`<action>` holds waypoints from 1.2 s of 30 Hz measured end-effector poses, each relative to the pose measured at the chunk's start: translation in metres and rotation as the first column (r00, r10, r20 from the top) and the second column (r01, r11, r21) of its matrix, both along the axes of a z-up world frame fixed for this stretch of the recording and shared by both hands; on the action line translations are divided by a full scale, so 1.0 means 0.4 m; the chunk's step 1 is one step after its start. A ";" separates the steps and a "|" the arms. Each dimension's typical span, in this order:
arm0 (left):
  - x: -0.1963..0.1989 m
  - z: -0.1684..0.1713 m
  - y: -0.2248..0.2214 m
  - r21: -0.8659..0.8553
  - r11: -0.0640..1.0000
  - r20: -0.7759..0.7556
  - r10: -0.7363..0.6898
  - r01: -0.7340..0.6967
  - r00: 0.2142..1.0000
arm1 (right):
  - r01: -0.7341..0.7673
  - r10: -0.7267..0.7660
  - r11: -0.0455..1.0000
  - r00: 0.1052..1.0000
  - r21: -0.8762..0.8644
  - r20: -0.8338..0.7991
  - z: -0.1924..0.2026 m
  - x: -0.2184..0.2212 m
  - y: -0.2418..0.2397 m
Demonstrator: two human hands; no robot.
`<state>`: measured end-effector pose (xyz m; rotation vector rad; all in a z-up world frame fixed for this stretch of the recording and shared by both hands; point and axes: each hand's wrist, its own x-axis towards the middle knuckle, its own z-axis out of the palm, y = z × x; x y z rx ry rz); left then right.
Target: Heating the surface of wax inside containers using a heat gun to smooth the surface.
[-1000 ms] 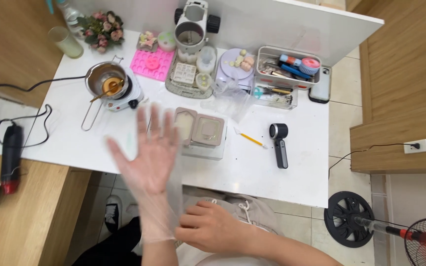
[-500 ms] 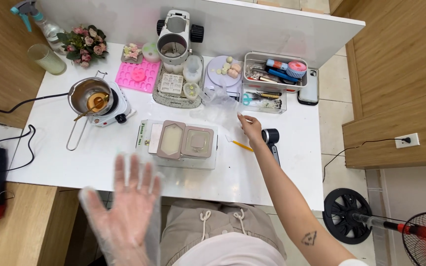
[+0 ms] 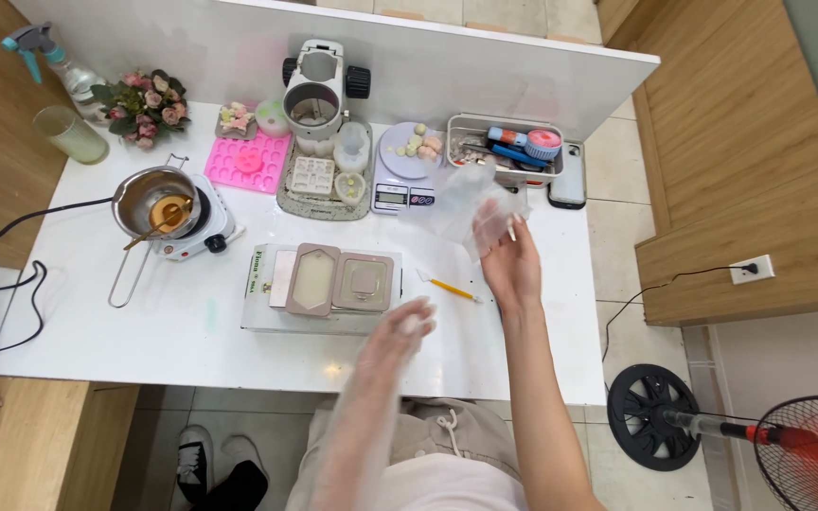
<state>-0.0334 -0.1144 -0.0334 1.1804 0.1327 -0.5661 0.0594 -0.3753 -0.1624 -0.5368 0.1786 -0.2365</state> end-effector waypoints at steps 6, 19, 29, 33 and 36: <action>0.014 -0.115 -0.217 -0.374 0.927 0.044 0.000 0.017 0.999 | -0.059 -0.011 0.975 0.950 0.214 0.311 0.292 -0.129 0.105; 0.031 0.064 -0.116 -0.054 0.961 0.520 0.260 -0.272 0.814 | -0.101 0.038 0.981 0.938 0.166 0.344 0.385 -0.205 0.199; 0.025 0.143 -0.042 0.127 0.889 0.647 0.262 -0.440 0.716 | -0.092 0.091 0.996 0.915 -0.018 0.392 0.390 -0.215 0.249; 0.030 0.155 -0.011 0.207 0.829 0.834 0.128 -0.519 0.537 | 0.021 0.128 0.917 0.931 -0.398 0.342 0.385 -0.210 0.252; 0.033 0.167 0.008 0.335 0.763 0.835 0.033 -0.554 0.550 | 0.137 0.085 0.521 0.974 -0.843 0.210 0.406 -0.208 0.265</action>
